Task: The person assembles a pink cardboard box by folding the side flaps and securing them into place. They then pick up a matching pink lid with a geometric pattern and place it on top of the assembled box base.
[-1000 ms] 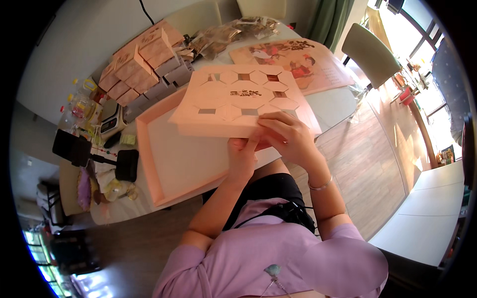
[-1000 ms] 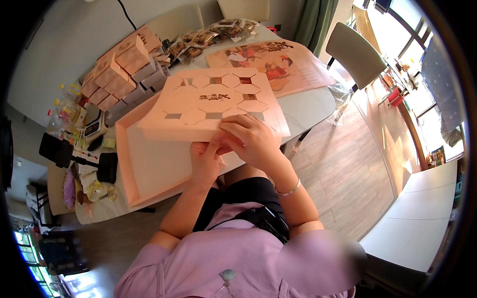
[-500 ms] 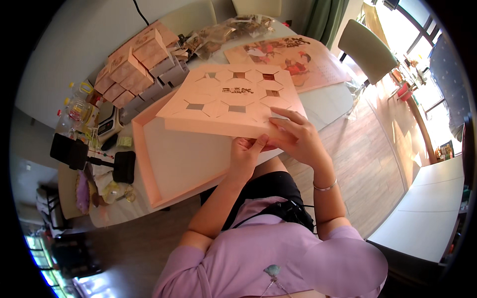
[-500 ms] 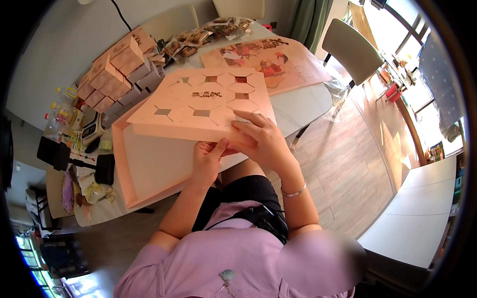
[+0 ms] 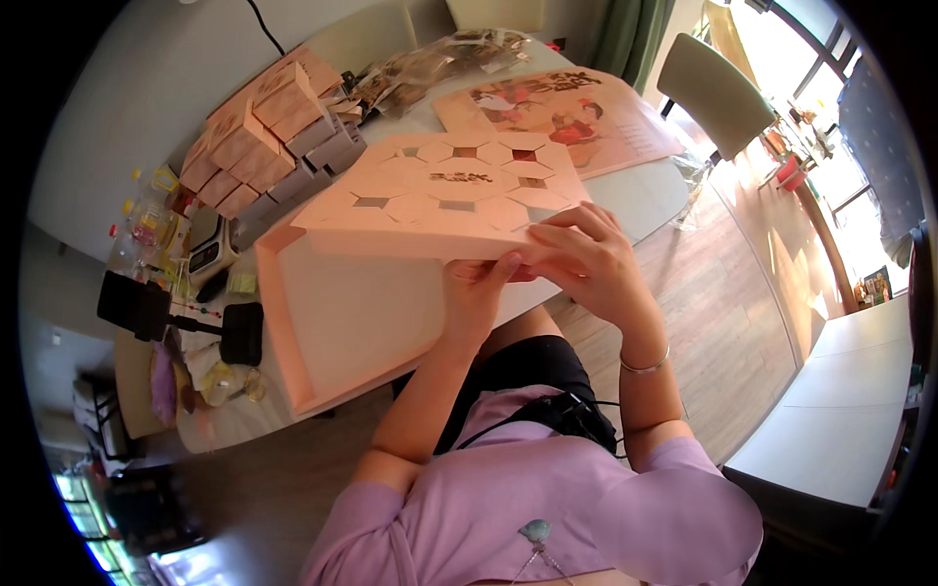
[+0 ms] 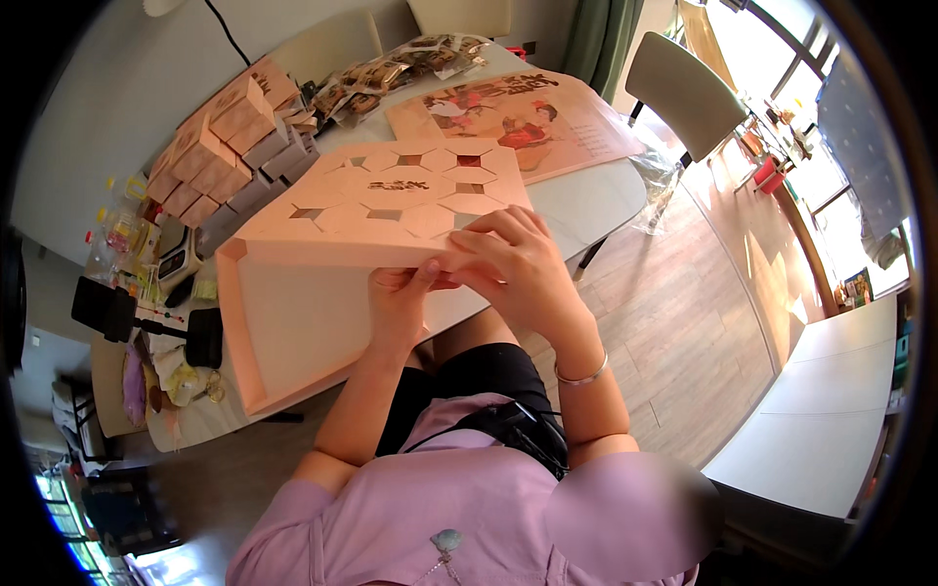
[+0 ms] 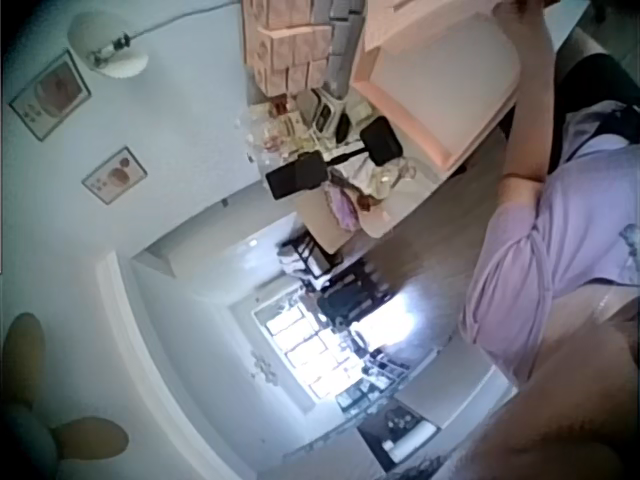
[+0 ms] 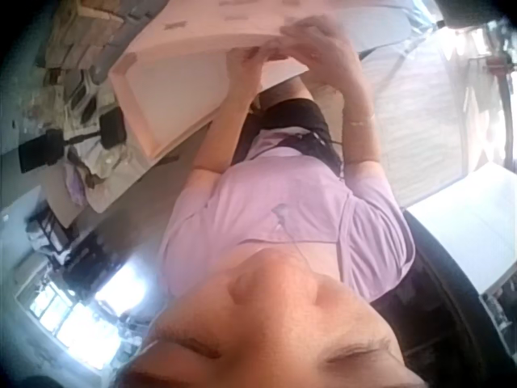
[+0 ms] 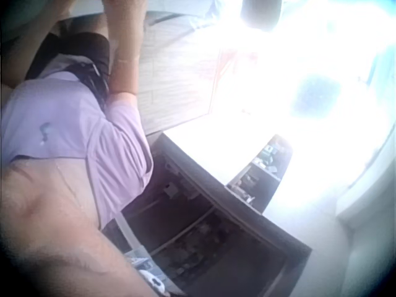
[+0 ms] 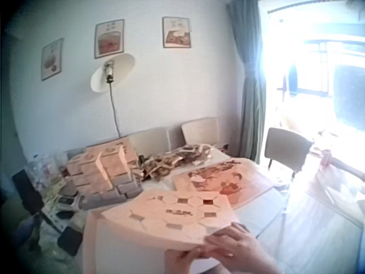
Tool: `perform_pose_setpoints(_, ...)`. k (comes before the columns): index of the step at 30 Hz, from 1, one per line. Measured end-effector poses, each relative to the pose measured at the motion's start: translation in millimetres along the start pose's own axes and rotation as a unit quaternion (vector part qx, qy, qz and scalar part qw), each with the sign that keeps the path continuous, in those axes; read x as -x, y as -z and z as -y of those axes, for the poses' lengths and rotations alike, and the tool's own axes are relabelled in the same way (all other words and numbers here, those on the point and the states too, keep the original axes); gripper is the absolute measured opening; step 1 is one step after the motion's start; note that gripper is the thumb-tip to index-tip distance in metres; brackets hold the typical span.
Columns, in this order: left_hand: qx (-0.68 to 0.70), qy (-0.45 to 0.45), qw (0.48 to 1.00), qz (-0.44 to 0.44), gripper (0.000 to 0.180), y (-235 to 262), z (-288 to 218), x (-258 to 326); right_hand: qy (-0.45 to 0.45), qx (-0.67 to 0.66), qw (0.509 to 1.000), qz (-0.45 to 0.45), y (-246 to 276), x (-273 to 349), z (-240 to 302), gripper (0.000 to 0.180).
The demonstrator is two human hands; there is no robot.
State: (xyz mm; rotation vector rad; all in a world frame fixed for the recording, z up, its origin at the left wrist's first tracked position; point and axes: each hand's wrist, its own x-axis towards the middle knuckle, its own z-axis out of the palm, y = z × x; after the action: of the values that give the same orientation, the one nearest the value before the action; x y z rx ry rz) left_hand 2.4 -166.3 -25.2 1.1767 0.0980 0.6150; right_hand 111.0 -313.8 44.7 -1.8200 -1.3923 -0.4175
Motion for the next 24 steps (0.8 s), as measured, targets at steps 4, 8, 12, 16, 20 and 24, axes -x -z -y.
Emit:
perform_pose_setpoints(4,0.014,-0.042,0.999,0.014,0.017,4.4,-2.2,-2.9,-0.004,0.007,1.000,-0.025,18.8,6.6,-8.6,0.033)
perform_pose_setpoints(8,0.023,-0.061,0.998,0.005,0.014,-8.3,-9.4,-6.3,0.017,-0.003,0.999,-0.038,11.7,16.8,-17.4,0.032)
perform_pose_setpoints(12,0.010,-0.070,0.997,0.009,0.016,-14.0,-17.1,-12.3,0.020,0.001,0.998,-0.060,12.6,18.4,-14.8,0.032)
perform_pose_setpoints(16,0.046,-0.099,0.994,0.028,0.018,-14.4,-32.3,-19.7,-0.016,-0.079,0.992,-0.094,31.6,12.0,-4.0,0.043)
perform_pose_setpoints(20,0.157,-0.103,0.980,0.070,0.022,-21.9,-65.7,-30.4,-0.044,-0.082,0.981,-0.170,47.6,8.8,-22.0,0.053)
perform_pose_setpoints(24,0.285,-0.060,0.948,0.127,0.023,-32.4,-95.5,-41.8,0.041,-0.053,0.981,-0.183,68.8,-19.1,-32.8,0.040)
